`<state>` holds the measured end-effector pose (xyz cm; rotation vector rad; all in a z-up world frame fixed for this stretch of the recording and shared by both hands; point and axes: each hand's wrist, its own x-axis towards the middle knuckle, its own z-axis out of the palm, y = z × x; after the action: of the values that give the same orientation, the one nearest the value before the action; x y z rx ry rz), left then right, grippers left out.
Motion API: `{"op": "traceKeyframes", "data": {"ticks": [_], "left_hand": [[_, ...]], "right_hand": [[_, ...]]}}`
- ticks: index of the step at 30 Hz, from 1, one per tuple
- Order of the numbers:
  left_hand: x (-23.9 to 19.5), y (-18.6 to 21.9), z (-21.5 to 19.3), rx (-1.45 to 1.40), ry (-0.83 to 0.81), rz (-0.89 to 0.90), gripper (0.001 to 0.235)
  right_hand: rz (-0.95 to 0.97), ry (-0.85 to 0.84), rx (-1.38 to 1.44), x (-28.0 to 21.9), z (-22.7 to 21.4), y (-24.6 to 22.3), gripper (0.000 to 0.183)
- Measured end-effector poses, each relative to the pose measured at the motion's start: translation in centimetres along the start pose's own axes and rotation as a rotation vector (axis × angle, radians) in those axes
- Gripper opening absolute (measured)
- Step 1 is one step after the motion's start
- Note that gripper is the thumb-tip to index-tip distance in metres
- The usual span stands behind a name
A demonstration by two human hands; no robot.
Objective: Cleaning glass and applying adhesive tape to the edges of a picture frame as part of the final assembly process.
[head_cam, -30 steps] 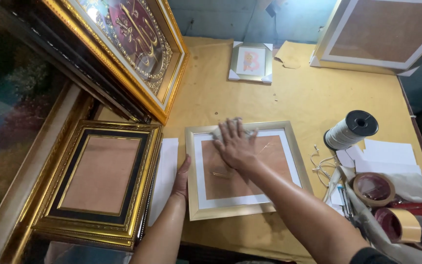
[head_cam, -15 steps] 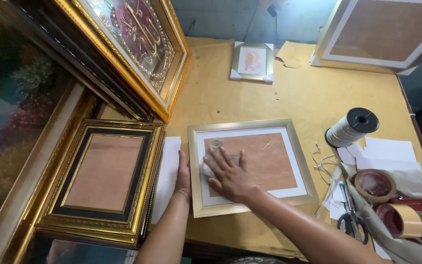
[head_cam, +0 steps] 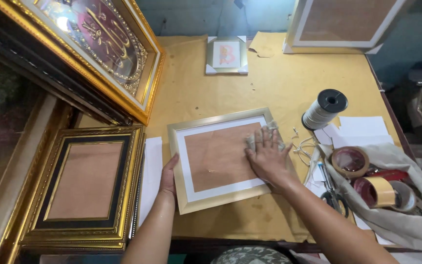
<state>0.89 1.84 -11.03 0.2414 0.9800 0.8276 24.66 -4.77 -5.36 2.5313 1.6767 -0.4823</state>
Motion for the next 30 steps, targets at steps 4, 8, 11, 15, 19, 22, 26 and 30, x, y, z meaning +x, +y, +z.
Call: {"op": "traceKeyframes", "data": {"ticks": [4, 8, 11, 15, 19, 22, 26, 30], "left_hand": [[-1.6, 0.5, 1.5, 0.015, 0.012, -0.007, 0.050], [-0.4, 0.2, 0.3, -0.011, -0.006, 0.006, 0.045], [-0.9, 0.2, 0.9, -0.017, -0.022, 0.021, 0.042], [-1.8, 0.1, 1.2, 0.009, -0.003, 0.036, 0.047], [-0.8, 0.0, 0.6, 0.008, -0.012, 0.045, 0.049], [-1.2, 0.1, 1.0, 0.027, -0.004, 0.049, 0.049], [-1.6, 0.2, 1.0, 0.026, 0.003, 0.038, 0.049], [-2.6, 0.2, 2.1, -0.010, -0.005, 0.040, 0.047]], "right_hand": [[-0.142, -0.069, -0.045, -3.4, 1.4, -4.2, 0.061], [-0.508, -0.106, 0.045, -7.1, 2.1, -7.6, 0.059], [-0.589, -0.089, 0.007, -7.0, 2.5, -6.8, 0.057], [-0.343, -0.136, -0.038, -5.2, 0.7, -3.3, 0.057], [-0.133, -0.059, -0.063, -2.2, 1.1, 2.5, 0.059], [-0.036, 0.024, -0.060, -0.8, 2.3, 4.8, 0.059], [-0.013, -0.001, -0.029, -1.9, 1.9, 1.9, 0.061], [-0.231, -0.055, 0.000, -3.6, 2.3, -3.5, 0.060]]}}
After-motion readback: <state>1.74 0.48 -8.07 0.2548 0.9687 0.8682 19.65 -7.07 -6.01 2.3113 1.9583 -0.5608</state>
